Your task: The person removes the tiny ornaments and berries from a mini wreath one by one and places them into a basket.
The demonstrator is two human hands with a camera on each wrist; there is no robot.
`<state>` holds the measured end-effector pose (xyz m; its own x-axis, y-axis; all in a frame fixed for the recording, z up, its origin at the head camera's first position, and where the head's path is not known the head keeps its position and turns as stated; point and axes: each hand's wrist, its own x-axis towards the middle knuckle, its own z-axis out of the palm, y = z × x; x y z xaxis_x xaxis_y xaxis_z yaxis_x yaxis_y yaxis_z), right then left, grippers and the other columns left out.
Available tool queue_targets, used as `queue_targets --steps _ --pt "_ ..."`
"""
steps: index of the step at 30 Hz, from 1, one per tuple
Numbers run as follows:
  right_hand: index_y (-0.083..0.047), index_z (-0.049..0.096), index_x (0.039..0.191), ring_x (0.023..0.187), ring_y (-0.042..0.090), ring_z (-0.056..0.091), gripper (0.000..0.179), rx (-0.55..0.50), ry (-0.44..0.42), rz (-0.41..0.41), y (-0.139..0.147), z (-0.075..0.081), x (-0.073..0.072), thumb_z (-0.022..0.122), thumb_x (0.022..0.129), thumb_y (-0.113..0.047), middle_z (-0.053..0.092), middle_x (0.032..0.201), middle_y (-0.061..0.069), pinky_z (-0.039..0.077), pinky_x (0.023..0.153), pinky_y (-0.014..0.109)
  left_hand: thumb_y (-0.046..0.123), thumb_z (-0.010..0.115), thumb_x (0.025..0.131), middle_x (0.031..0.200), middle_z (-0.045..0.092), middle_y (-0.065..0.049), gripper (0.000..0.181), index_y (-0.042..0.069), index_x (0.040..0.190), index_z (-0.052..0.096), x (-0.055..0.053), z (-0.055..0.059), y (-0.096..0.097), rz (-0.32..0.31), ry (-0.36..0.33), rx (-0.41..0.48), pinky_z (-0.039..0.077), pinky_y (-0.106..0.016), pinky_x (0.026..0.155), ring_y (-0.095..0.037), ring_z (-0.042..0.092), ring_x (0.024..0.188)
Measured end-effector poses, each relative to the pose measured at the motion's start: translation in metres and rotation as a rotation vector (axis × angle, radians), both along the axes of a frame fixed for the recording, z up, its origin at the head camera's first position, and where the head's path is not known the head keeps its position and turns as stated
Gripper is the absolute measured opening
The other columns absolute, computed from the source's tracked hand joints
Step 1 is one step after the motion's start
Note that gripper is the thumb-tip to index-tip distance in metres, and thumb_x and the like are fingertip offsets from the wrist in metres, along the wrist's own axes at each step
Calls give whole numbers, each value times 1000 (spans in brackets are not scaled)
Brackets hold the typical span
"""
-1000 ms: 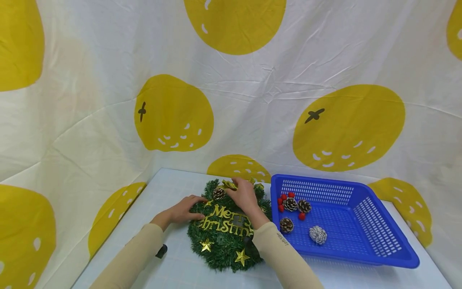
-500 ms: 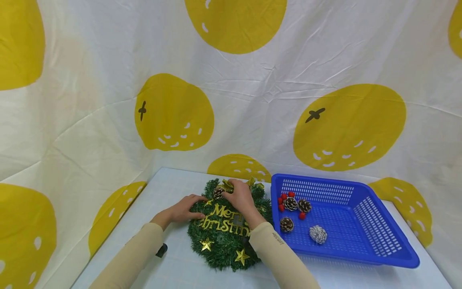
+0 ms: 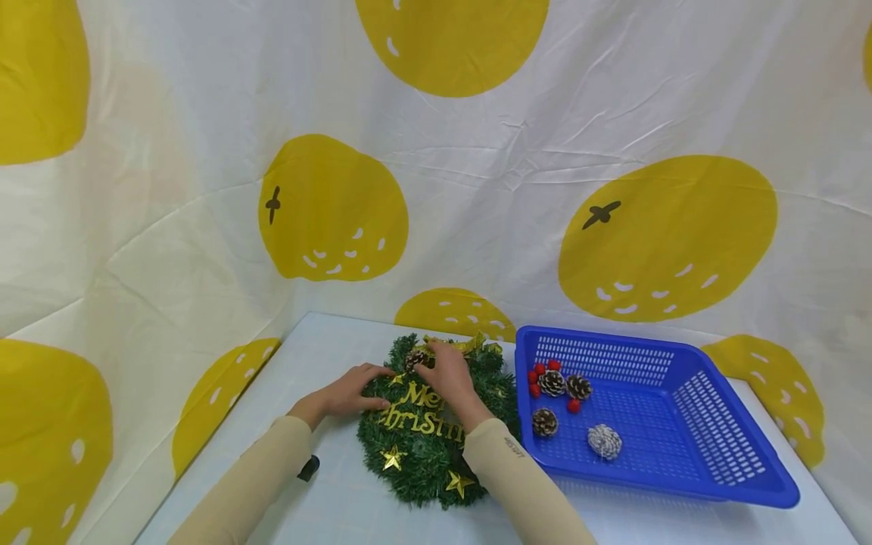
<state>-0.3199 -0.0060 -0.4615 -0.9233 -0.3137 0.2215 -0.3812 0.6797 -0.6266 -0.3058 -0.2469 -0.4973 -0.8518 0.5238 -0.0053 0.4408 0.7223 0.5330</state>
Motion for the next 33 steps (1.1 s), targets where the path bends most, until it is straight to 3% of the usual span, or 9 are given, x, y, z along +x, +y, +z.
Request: queue_targets --steps 12,24,33 --pt "-3 57 134 121 34 55 51 71 4 -25 -11 -8 -5 71 92 -26 56 134 18 49 93 49 47 65 92 141 44 -17 66 13 144 46 -3 -3 0 18 0 -7 33 -59 105 -38 39 132" --pt "-5 60 131 109 30 62 46 132 44 -21 -14 -9 -5 71 92 -26 62 125 14 53 85 46 46 65 93 141 44 -17 65 11 144 46 -2 -4 0 7 -4 -8 34 -59 105 -39 40 131" --pt "-7 61 130 111 29 61 44 87 41 -62 -13 -9 -6 70 92 -27 61 127 12 53 87 45 46 65 93 141 45 -17 65 11 144 46 -1 -2 0 12 4 -9 33 -60 104 -39 40 131"
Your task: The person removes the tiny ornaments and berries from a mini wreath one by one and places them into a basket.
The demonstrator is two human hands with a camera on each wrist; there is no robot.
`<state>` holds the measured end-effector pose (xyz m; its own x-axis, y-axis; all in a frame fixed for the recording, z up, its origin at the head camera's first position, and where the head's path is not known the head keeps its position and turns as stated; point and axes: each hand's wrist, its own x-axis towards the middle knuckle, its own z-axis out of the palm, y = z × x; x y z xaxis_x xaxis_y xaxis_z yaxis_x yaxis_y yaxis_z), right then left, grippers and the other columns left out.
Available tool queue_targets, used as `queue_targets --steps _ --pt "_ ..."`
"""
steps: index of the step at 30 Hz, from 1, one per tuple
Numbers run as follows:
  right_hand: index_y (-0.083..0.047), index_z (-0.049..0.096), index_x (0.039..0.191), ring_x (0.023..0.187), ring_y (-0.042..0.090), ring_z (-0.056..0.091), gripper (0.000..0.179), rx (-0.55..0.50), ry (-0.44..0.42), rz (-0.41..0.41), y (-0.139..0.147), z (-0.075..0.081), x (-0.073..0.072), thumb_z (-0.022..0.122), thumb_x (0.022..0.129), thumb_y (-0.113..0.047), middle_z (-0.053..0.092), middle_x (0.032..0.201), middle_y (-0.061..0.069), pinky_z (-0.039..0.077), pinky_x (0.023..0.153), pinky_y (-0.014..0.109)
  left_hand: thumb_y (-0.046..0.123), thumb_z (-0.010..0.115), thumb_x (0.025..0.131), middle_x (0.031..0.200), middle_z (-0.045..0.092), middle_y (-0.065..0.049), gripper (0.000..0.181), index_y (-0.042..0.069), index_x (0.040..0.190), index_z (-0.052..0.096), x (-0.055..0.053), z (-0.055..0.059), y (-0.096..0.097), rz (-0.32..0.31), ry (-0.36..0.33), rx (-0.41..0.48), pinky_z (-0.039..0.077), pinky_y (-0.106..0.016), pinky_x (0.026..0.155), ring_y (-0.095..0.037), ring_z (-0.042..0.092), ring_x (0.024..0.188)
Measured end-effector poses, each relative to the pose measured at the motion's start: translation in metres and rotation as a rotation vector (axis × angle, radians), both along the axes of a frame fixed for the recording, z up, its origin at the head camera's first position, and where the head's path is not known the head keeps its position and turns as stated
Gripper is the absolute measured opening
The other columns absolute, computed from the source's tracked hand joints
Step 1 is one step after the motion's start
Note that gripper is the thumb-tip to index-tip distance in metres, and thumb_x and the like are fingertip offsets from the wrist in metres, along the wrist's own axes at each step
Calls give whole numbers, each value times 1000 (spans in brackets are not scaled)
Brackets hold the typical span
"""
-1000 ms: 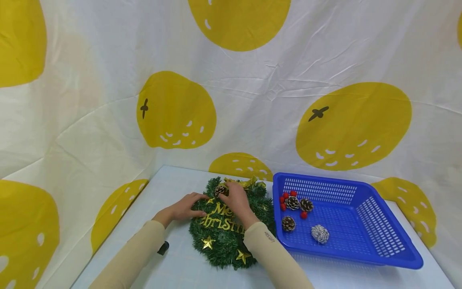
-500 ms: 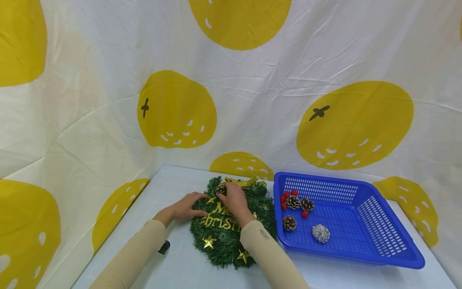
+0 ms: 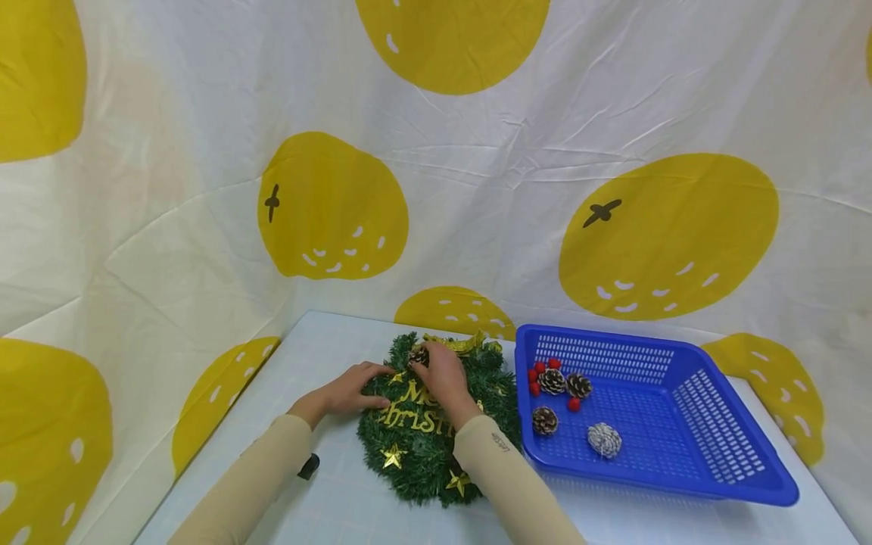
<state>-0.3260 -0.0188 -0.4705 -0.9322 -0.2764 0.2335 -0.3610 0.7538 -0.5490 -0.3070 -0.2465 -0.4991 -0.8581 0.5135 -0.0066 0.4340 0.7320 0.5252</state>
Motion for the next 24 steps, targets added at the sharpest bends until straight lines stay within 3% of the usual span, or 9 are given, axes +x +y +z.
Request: queue_targets --steps 9,19,24 --pt "-4 58 131 95 26 66 47 -104 -22 12 7 19 6 69 93 -30 62 124 13 55 75 39 45 65 93 141 44 -18 64 11 144 46 1 2 1 -3 3 7 32 -60 105 -40 39 132" --pt "-7 57 131 75 21 63 47 -162 -59 -47 23 51 10 68 94 -33 64 120 14 52 65 38 42 65 94 142 43 -19 62 12 145 46 0 2 0 -3 -3 11 31 -61 105 -40 38 132" --pt "-3 55 135 81 26 64 50 -226 -40 -33 33 60 15 68 94 -29 62 124 17 51 67 40 45 64 93 141 44 -21 63 10 143 46 -1 -2 -1 -25 25 23 32 -62 104 -42 39 131"
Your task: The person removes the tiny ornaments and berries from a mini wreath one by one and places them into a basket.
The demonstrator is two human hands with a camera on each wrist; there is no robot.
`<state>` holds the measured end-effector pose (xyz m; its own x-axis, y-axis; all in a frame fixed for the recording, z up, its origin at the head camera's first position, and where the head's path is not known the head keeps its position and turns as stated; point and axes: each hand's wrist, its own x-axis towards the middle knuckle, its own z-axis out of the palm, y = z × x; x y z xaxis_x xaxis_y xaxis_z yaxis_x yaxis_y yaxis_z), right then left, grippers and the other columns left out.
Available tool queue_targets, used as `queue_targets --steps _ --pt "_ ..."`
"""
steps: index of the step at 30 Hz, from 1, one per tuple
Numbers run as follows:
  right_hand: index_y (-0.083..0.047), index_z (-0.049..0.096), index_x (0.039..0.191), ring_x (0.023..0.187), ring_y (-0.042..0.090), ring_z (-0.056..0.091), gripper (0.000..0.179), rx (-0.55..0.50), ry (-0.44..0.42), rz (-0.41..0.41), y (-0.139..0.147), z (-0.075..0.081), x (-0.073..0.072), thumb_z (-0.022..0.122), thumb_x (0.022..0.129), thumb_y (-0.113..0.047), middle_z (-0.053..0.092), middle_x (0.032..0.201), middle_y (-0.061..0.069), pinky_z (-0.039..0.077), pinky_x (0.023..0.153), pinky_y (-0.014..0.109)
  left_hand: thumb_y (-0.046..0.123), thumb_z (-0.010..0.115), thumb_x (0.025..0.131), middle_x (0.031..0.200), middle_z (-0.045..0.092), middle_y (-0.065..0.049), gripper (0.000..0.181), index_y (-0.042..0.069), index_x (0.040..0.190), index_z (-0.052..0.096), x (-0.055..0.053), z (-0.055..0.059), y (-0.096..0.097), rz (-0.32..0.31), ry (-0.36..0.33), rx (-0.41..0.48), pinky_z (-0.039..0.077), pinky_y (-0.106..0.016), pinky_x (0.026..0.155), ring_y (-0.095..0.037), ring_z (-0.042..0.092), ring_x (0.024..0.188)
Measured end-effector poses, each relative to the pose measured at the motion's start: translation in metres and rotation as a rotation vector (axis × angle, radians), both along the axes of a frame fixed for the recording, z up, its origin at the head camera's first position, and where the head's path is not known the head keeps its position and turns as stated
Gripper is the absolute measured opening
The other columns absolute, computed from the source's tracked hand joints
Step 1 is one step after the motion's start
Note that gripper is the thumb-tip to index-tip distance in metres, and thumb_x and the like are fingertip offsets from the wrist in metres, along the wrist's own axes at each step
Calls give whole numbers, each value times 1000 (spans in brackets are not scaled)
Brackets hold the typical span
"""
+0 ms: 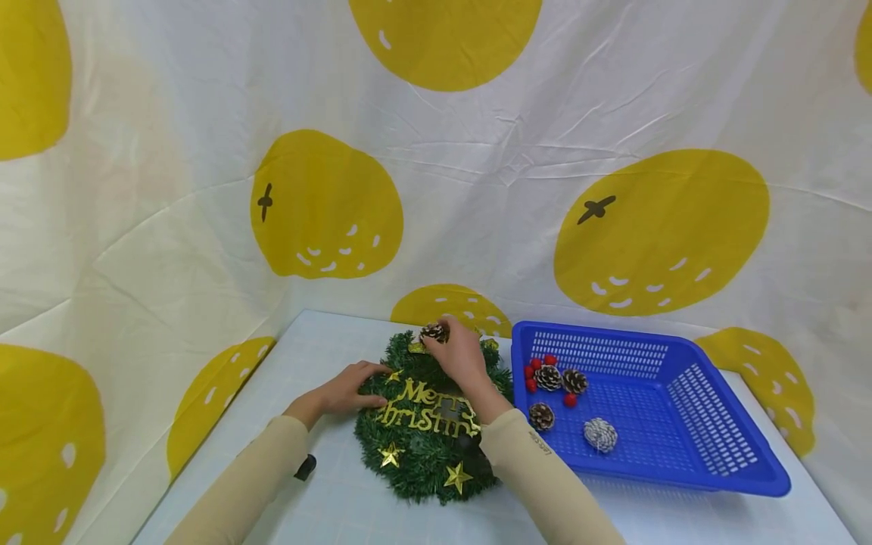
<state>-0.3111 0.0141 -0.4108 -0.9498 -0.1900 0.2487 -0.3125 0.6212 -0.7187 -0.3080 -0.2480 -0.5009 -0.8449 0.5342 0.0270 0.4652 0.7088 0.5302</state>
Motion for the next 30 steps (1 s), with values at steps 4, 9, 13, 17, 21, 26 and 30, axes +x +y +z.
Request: queue_targets --steps 4,9,13,17,21,26,30 --pt "-5 57 135 93 29 64 50 -32 20 -6 8 7 3 70 93 -29 63 124 16 52 74 44 45 63 94 140 44 -22 63 9 143 46 0 -1 0 -14 22 -1 33 -63 102 -43 40 129" --pt "-8 60 133 94 28 64 50 -31 19 -35 17 15 6 70 91 -34 66 118 13 53 73 43 44 64 94 142 43 -21 64 10 144 45 0 2 1 -1 -2 0 31 -61 105 -41 38 132" --pt "-6 60 133 98 28 64 51 -22 17 -45 24 21 9 70 92 -35 67 116 13 53 76 45 42 65 94 142 42 -21 64 10 144 45 0 4 1 9 -16 2 30 -62 106 -42 38 132" --pt "-5 59 134 103 30 63 52 -50 3 -81 34 30 15 70 92 -33 66 118 14 53 80 46 42 65 94 143 42 -21 64 9 145 45 1 4 0 6 -18 3 30 -62 106 -42 37 133" --pt "-5 59 134 102 30 63 52 -46 15 -120 48 39 21 70 92 -33 67 117 15 52 80 48 42 65 94 142 42 -22 63 9 144 46 2 4 0 2 -14 18 30 -63 105 -43 37 132" --pt "-4 58 135 93 29 62 53 8 35 -132 65 43 26 69 92 -33 67 111 15 50 74 46 43 63 94 142 42 -23 63 9 144 46 3 2 0 -4 8 9 31 -63 104 -43 38 132" --pt "-4 57 135 91 30 61 53 62 40 -140 82 45 29 68 93 -33 66 110 17 50 72 47 43 63 95 142 42 -22 62 9 144 45 3 4 0 -3 -10 7 30 -63 104 -44 37 132"
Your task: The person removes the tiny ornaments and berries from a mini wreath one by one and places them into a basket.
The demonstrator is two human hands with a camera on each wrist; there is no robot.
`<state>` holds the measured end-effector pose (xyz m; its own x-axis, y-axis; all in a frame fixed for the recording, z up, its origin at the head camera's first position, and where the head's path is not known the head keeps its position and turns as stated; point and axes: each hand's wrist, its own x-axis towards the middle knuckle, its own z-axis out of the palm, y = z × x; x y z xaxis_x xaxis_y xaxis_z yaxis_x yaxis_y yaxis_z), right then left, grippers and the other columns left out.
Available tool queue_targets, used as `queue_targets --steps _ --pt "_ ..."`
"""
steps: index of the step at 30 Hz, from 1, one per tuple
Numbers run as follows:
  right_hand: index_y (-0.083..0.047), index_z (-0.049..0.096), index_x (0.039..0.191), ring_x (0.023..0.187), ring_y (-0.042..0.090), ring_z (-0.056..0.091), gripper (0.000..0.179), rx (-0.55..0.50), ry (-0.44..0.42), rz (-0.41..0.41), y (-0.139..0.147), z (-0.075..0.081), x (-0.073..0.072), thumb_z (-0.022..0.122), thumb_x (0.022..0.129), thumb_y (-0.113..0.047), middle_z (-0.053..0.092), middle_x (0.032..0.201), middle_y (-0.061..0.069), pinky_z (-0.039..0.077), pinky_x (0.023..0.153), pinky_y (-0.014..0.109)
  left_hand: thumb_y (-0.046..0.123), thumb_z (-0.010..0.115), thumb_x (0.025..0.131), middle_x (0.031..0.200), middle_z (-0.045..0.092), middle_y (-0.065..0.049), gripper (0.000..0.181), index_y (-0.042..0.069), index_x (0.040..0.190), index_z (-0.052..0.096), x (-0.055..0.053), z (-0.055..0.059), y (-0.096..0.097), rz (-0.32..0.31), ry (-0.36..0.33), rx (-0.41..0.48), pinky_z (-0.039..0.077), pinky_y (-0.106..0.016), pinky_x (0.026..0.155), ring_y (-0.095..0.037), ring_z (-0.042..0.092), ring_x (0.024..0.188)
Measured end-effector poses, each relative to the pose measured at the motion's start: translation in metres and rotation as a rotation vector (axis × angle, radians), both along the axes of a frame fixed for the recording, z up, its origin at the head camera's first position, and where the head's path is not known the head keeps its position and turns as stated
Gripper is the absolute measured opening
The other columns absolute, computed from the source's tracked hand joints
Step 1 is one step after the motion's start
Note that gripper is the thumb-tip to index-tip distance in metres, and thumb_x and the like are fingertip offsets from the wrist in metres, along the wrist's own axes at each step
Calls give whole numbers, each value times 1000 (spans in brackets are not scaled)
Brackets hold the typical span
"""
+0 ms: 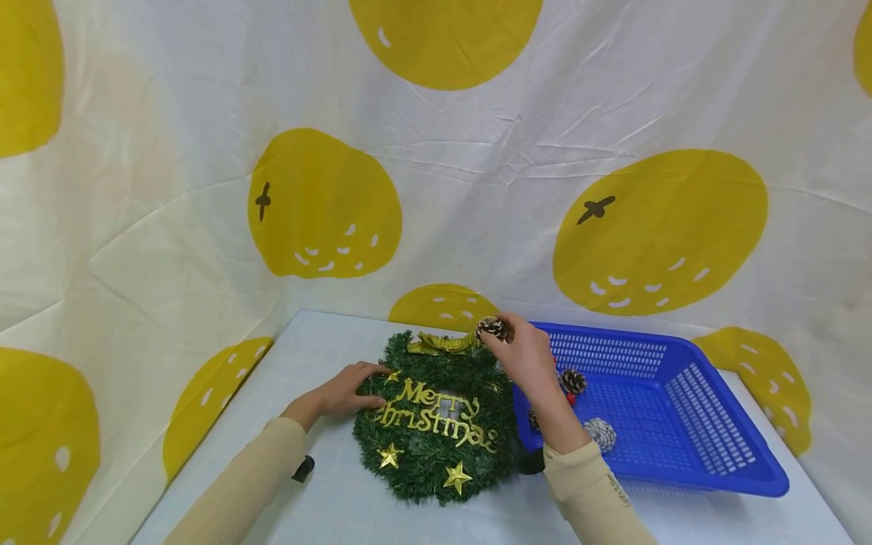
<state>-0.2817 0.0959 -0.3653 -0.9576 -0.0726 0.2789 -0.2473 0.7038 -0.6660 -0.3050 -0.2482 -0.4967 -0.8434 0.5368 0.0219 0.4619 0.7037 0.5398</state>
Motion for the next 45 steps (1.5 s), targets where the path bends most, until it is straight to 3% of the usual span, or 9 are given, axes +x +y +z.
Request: queue_targets --steps 5,17,30,45 --pt "-3 55 137 99 34 63 53 47 -15 -26 22 9 3 67 94 -32 65 117 20 51 79 50 42 64 95 144 41 -21 63 10 145 44 0 2 0 14 -23 -13 29 -62 106 -42 36 134" --pt "2 51 138 103 40 61 55 150 -26 -61 71 19 8 64 95 -30 59 127 27 50 82 54 44 64 94 144 40 -21 64 12 146 44 0 1 0 20 -38 -20 29 -63 106 -43 35 134" --pt "8 53 133 98 42 61 57 229 -57 -79 108 10 3 65 94 -33 61 118 29 50 79 55 49 61 94 142 42 -23 66 11 145 44 -2 -6 -2 -2 4 -8 31 -65 102 -45 37 131" --pt "12 53 130 103 47 57 62 282 -122 -114 125 -3 -16 63 95 -38 59 119 33 48 83 58 50 62 93 145 40 -21 66 14 146 44 -3 -3 -1 12 -31 -19 30 -63 105 -43 35 134"
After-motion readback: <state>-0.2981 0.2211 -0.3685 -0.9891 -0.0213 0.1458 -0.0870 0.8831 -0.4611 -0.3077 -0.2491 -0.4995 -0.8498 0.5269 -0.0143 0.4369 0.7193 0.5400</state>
